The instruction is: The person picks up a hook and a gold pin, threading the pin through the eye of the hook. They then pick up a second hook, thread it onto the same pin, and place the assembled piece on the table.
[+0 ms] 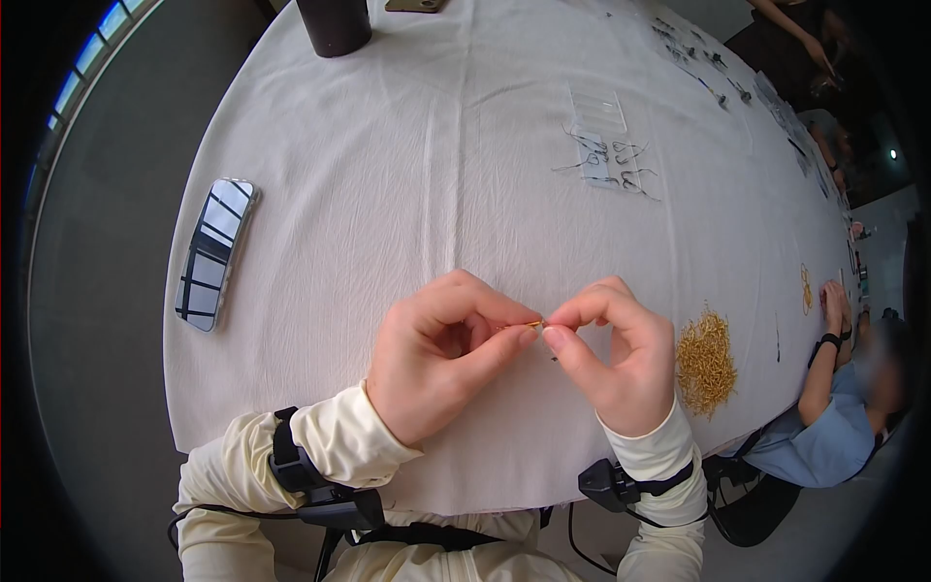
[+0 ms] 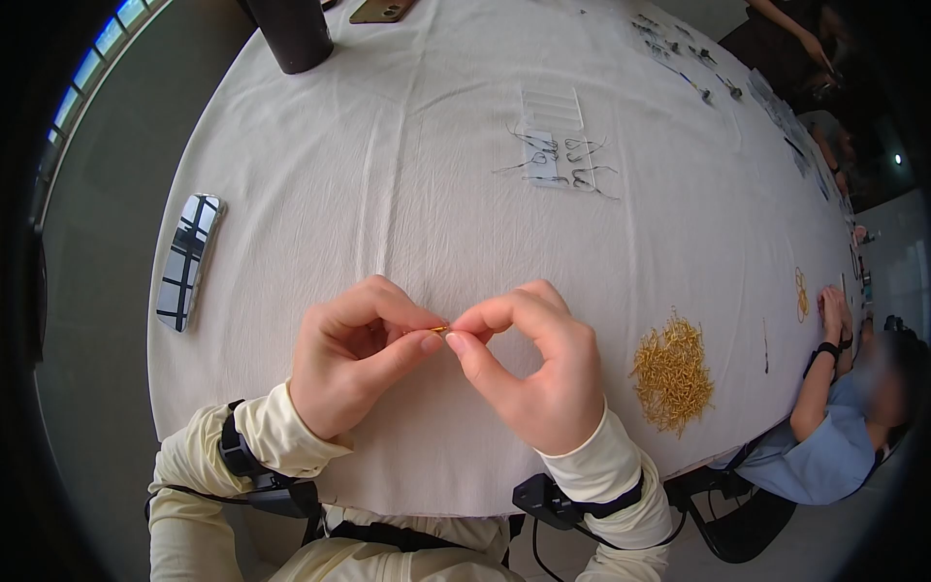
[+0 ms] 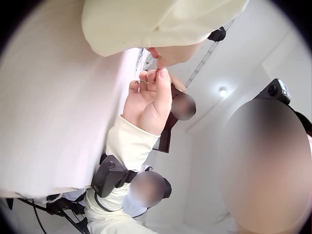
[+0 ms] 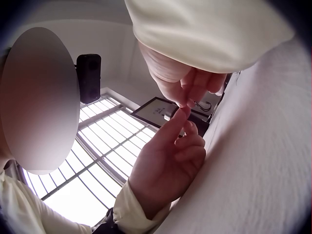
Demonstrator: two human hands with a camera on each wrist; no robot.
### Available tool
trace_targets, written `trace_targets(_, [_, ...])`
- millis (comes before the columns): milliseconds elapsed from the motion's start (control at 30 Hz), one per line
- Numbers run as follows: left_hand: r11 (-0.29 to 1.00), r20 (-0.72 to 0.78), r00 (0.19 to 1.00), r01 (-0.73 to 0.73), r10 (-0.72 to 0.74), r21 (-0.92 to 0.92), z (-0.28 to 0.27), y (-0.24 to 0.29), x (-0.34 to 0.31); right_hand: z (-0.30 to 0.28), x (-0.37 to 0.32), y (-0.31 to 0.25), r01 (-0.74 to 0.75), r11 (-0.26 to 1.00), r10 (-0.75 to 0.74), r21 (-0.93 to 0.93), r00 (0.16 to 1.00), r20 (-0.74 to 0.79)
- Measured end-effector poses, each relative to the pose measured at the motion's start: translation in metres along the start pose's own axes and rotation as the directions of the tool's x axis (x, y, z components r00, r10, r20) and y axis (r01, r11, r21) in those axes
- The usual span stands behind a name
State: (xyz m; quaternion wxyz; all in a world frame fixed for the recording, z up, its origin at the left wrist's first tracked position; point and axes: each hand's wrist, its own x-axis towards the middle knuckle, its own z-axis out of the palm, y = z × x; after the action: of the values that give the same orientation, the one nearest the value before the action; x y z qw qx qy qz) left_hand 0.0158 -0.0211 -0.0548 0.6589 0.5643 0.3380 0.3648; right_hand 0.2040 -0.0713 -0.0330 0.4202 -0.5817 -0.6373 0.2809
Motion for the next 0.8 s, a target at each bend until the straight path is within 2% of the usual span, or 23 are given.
trace_targets(167, [0.988, -0.027, 0.997, -0.069, 0.073, 0.138, 0.0004, 0.001, -0.0005, 0.0014, 0.0, 0.0, -0.024, 0.999, 0.025, 0.021, 0.999, -0.02])
trace_targets(233, [0.919, 0.011, 0.976, -0.209, 0.218, 0.335, -0.0014, 0.0015, -0.0009, 0.0022, -0.0003, 0.0001, -0.038, 0.999, 0.039, 0.039, 0.999, -0.024])
trace_targets(300, [0.883, 0.032, 0.961, -0.264, 0.273, 0.389, -0.0015, 0.0041, -0.0015, 0.0021, -0.0004, 0.0008, -0.052, 0.997, 0.053, 0.059, 0.998, -0.027])
trace_targets(367, [0.84, 0.056, 0.944, -0.316, 0.325, 0.44, -0.0026, 0.0066, -0.0016, 0.0006, -0.0001, 0.0022, 0.006, 0.999, -0.005, 0.038, 1.0, -0.021])
trace_targets(433, [0.904, 0.098, 0.97, -0.241, 0.22, 0.353, -0.005, 0.0081, -0.0005, -0.0002, 0.0004, 0.0019, 0.007, 1.0, -0.006, 0.031, 1.0, -0.015])
trace_targets(467, [0.905, 0.099, 0.971, -0.239, 0.218, 0.353, -0.0035, 0.0073, -0.0006, -0.0004, 0.0004, 0.002, 0.008, 1.0, -0.008, 0.024, 1.0, -0.01])
trace_targets(533, [0.993, 0.051, 0.998, 0.022, -0.028, 0.117, 0.0004, 0.0045, -0.0007, 0.0004, 0.0014, 0.0025, 0.001, 1.0, -0.001, 0.021, 1.0, 0.001])
trace_targets(633, [0.997, 0.101, 0.992, 0.076, -0.077, 0.013, -0.0013, 0.001, 0.0005, 0.0012, 0.0008, 0.0031, -0.022, 0.999, 0.021, 0.039, 1.0, 0.017])
trace_targets(800, [0.998, 0.106, 0.993, 0.056, -0.053, -0.027, -0.0043, 0.0009, 0.003, 0.0, 0.0008, 0.0057, -0.044, 0.994, 0.038, 0.101, 0.997, 0.06])
